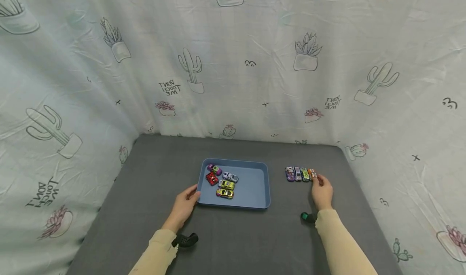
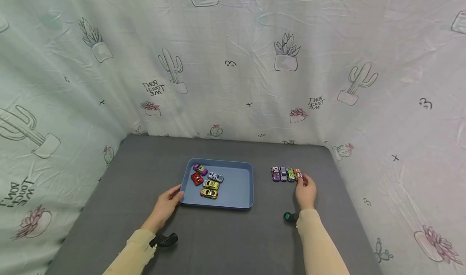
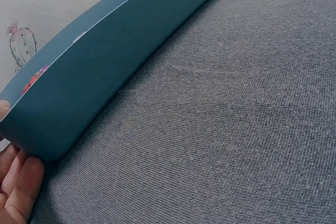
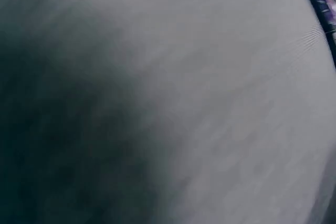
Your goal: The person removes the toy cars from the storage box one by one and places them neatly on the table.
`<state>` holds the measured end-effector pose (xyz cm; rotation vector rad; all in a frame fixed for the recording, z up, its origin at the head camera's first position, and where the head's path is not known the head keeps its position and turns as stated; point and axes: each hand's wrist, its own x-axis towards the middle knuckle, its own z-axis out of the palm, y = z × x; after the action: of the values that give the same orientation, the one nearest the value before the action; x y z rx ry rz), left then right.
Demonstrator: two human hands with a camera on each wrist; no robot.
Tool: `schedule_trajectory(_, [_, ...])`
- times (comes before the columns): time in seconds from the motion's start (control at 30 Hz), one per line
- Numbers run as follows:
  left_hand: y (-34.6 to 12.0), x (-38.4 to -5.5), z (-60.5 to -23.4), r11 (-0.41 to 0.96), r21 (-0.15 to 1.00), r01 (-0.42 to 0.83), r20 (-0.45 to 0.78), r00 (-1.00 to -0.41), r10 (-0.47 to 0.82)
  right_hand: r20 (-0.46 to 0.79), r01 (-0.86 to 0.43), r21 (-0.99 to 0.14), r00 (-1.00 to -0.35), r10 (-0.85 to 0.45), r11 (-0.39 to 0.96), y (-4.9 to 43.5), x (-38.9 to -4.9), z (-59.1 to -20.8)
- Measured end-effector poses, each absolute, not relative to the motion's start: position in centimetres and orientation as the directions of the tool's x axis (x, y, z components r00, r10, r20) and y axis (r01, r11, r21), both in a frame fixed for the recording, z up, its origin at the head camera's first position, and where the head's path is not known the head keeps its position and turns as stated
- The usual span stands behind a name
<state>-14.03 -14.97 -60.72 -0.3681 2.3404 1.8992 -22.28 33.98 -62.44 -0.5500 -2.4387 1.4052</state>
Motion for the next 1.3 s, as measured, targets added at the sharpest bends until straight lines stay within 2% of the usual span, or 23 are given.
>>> schedule_trajectory(0.6, [-15.0, -14.0, -60.8, 0.19, 0.952, -0.238, -0.219, -0.969, -0.115, 0.049, 0.194, -0.852, -0.895, 0.443, 0.486, 33.8, -22.2, -62.6])
schedule_trajectory(1.1, [-15.0, -14.1, -60.8, 0.185, 0.954, -0.234, -0.215, -0.97, -0.117, -0.029, 0.198, -0.94, -0.857, 0.514, 0.277, 33.9, -21.1, -62.5])
schedule_trajectory(1.3, [-15.1, -14.1, -60.9, 0.193, 0.953, -0.233, -0.213, -0.97, -0.12, -0.002, 0.142, -0.953, -0.886, 0.463, 0.269, 31.9, -20.0, -60.9])
